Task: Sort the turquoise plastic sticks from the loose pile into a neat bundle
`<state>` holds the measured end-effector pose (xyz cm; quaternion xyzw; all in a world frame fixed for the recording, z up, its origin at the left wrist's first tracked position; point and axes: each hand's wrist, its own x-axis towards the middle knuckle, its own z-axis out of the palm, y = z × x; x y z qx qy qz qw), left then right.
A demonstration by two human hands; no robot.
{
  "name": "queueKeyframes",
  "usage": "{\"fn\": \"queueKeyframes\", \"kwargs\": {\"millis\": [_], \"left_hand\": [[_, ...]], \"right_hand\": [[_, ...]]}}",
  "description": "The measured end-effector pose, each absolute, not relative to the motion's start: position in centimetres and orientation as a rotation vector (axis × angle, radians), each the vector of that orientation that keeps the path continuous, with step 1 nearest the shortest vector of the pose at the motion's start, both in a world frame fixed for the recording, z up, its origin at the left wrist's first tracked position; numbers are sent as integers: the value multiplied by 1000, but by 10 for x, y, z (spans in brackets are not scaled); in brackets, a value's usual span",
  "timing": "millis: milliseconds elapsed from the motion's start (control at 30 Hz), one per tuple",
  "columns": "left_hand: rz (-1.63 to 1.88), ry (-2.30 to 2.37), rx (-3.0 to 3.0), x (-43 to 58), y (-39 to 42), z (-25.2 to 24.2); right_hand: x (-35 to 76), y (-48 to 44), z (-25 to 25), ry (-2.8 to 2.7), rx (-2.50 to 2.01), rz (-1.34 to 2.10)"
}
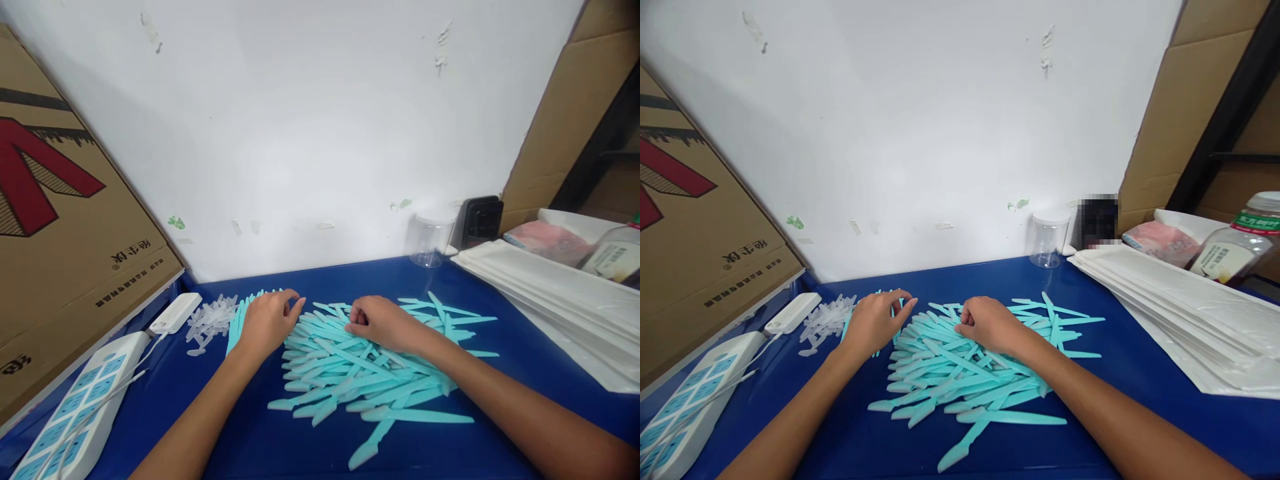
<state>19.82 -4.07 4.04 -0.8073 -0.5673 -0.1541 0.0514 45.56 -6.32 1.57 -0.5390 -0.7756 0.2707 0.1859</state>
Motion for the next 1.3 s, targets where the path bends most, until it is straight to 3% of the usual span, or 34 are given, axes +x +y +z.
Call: {"fn": "queueKeyframes", "kwargs": {"millis": [700, 1300], "left_hand": [[-621, -1557, -2645, 201, -43, 31], [-1293, -1533, -3065, 216, -53, 33]], "right_hand": [[458, -61, 17, -2246, -1572, 537], [450, -71, 32, -2195, -1085, 573]]}}
